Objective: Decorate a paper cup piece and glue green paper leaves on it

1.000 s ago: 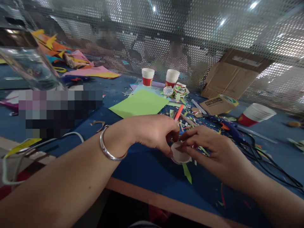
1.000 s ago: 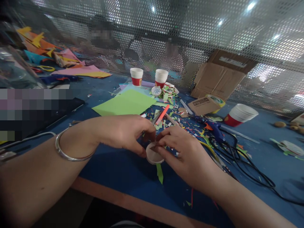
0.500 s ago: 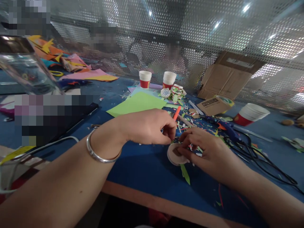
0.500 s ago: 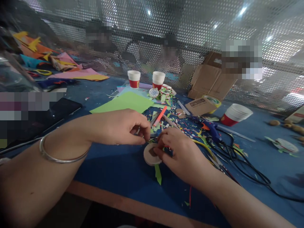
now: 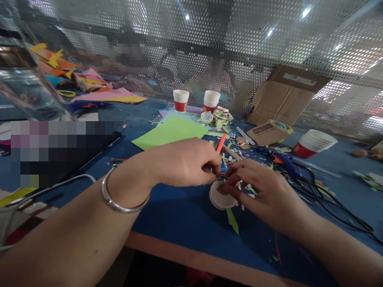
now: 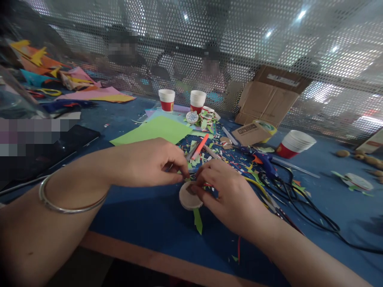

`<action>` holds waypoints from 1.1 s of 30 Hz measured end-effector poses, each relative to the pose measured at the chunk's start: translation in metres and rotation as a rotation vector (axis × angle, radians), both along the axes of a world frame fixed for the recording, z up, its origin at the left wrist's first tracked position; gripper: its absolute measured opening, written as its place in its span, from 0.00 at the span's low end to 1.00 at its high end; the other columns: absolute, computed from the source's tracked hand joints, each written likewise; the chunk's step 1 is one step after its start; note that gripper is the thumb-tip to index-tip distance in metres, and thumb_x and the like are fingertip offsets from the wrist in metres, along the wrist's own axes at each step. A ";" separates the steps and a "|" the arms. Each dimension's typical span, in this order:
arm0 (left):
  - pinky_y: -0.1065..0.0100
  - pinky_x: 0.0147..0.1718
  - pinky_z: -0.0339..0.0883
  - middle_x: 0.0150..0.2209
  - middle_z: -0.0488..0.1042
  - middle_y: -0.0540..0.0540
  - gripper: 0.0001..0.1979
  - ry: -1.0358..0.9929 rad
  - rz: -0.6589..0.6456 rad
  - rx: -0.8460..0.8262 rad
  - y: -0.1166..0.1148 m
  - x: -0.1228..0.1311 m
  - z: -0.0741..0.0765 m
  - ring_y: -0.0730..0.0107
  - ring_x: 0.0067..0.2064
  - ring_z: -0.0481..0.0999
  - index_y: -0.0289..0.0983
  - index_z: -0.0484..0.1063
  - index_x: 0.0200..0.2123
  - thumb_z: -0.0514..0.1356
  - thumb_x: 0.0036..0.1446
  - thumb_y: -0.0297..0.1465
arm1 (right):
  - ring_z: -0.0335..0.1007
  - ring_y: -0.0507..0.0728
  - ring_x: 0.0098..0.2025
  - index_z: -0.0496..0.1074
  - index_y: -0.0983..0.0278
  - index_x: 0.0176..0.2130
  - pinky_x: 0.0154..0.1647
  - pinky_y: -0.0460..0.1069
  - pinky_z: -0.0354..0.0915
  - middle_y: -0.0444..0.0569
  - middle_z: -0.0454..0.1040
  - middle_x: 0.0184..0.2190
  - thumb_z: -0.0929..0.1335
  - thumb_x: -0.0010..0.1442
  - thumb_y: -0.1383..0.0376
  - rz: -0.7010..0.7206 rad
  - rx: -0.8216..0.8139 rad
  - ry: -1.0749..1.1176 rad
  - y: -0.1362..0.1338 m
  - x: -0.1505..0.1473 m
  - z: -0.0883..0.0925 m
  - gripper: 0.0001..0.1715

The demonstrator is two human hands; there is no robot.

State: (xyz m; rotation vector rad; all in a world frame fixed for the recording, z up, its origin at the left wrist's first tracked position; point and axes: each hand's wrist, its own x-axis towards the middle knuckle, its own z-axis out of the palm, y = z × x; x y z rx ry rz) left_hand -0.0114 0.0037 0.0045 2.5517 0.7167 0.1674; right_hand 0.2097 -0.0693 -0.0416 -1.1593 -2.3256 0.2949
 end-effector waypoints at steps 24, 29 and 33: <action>0.66 0.29 0.55 0.31 0.79 0.46 0.09 0.246 0.424 0.167 0.016 -0.015 0.003 0.66 0.31 0.71 0.39 0.80 0.35 0.60 0.55 0.32 | 0.76 0.57 0.42 0.77 0.60 0.39 0.44 0.53 0.69 0.49 0.79 0.39 0.69 0.67 0.65 -0.112 0.182 0.017 -0.001 0.017 0.010 0.05; 0.65 0.28 0.54 0.35 0.78 0.44 0.10 0.333 0.373 0.112 0.017 -0.008 -0.008 0.63 0.33 0.72 0.40 0.78 0.38 0.64 0.54 0.37 | 0.76 0.59 0.38 0.76 0.60 0.36 0.38 0.53 0.70 0.49 0.79 0.35 0.69 0.67 0.62 -0.150 0.159 -0.029 0.006 0.021 0.009 0.07; 0.66 0.29 0.55 0.39 0.78 0.43 0.07 0.334 0.346 0.127 0.018 -0.005 -0.011 0.63 0.37 0.73 0.40 0.77 0.38 0.63 0.54 0.33 | 0.76 0.58 0.36 0.76 0.60 0.34 0.35 0.52 0.69 0.48 0.79 0.33 0.68 0.66 0.63 -0.160 0.109 -0.114 0.010 0.021 0.008 0.09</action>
